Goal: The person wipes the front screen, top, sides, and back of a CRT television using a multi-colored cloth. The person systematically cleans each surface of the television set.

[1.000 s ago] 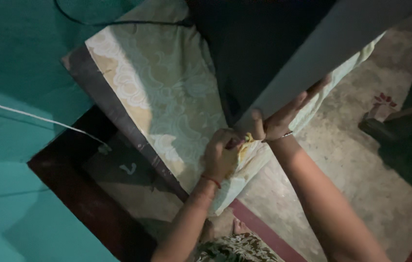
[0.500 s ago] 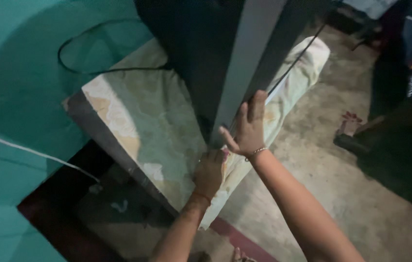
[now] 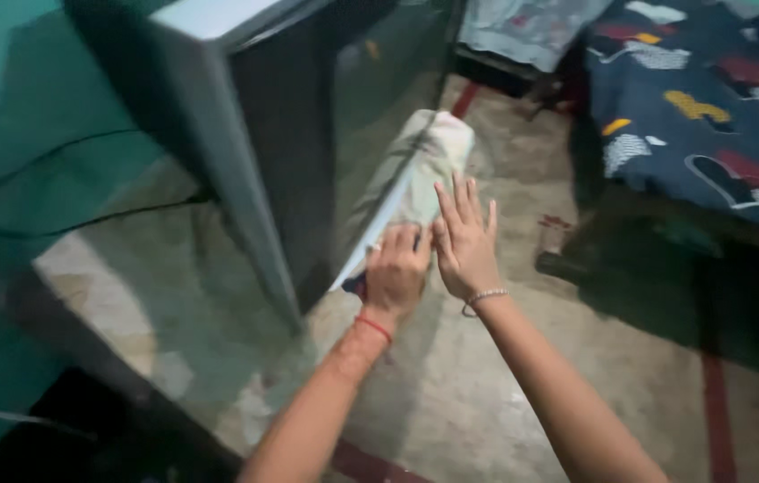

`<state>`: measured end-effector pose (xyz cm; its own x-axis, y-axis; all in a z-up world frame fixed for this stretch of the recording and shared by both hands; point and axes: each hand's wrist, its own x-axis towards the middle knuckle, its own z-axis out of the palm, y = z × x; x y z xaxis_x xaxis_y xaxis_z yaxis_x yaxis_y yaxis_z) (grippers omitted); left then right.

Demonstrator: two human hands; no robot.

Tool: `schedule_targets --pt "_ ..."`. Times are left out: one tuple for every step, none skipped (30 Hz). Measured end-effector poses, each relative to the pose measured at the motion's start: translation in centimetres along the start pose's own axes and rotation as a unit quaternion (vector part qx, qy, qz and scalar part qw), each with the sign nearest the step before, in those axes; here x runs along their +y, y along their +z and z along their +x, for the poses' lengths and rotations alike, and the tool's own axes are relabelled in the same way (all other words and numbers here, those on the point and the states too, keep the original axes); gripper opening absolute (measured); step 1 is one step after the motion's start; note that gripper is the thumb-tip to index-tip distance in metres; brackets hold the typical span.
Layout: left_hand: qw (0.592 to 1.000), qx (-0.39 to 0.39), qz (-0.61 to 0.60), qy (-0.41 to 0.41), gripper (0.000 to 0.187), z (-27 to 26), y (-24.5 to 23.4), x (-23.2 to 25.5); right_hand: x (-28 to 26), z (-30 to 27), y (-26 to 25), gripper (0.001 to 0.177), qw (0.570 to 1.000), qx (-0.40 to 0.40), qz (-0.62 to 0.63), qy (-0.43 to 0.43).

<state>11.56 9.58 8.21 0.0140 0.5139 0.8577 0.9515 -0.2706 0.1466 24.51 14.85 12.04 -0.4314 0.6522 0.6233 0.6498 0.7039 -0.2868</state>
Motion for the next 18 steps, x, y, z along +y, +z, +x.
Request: schedule_targets --pt "1.000 -0.010 0.021 0.004 0.024 1.7 0.4 0.6 1.2 0.5 -0.9 0.055 1.000 0.002 -0.010 0.013" --pt "1.000 -0.002 0.015 0.011 0.025 3.1 0.6 1.1 2.2 0.8 -1.7 0.055 1.000 0.001 -0.021 0.019" --pt "1.000 0.011 0.012 0.020 0.026 4.5 0.9 1.6 3.2 1.3 -2.7 0.054 0.999 0.004 -0.032 0.022" --pt "0.999 0.024 0.009 0.030 0.027 6.1 1.3 2.3 4.1 1.8 -3.7 0.054 0.999 0.006 -0.043 0.024" --pt "0.999 0.014 0.020 0.032 0.023 7.5 1.6 2.9 4.9 2.3 -4.7 0.054 0.998 0.007 -0.057 0.027" --pt "0.999 0.005 0.030 0.035 0.019 9.0 2.1 3.4 5.7 3.0 -5.6 0.053 0.997 0.008 -0.071 0.030" --pt "0.999 -0.005 0.040 0.037 0.016 10.2 2.6 3.9 6.4 3.5 -6.3 0.053 0.996 0.008 -0.085 0.033" --pt "0.998 0.008 0.042 0.048 0.017 11.3 3.2 4.3 7.2 4.0 -7.1 0.053 0.995 0.006 -0.099 0.034" --pt "0.997 0.020 0.045 0.059 0.017 12.3 3.6 4.5 7.9 4.6 -7.8 0.053 0.993 0.004 -0.110 0.034" --pt "0.996 0.032 0.049 0.070 0.018 13.3 4.1 4.7 8.5 5.2 -8.5 0.052 0.992 0.003 -0.121 0.035" --pt "0.995 0.024 0.054 0.074 0.017 14.3 4.7 4.8 9.1 5.7 -9.1 0.052 0.991 0.000 -0.129 0.037" --pt "0.995 0.015 0.060 0.078 0.017 15.4 5.2 4.9 9.8 6.2 -9.7 0.052 0.990 -0.004 -0.138 0.040" --pt "0.994 0.007 0.065 0.083 0.016 16.3 5.8 4.9 10.4 6.7 -10.2 0.052 0.988 -0.006 -0.147 0.042" --pt "0.993 0.014 0.074 0.086 0.016 17.2 6.4 4.8 11.0 7.4 -10.5 0.053 0.986 -0.011 -0.158 0.044" --pt "0.992 0.022 0.082 0.090 0.016 18.1 7.0 4.8 11.7 8.1 -10.8 0.053 0.984 -0.016 -0.169 0.046" --pt "0.991 0.030 0.091 0.095 0.016 19.1 7.6 4.8 12.4 8.9 -11.2 0.054 0.982 -0.020 -0.180 0.049" --pt "0.991 0.037 0.088 0.098 0.015 20.1 8.2 4.7 13.1 9.7 -11.4 0.055 0.981 -0.020 -0.186 0.051" --pt "0.990 0.043 0.085 0.101 0.014 21.2 8.9 4.5 13.8 10.7 -11.6 0.055 0.980 -0.020 -0.192 0.053"
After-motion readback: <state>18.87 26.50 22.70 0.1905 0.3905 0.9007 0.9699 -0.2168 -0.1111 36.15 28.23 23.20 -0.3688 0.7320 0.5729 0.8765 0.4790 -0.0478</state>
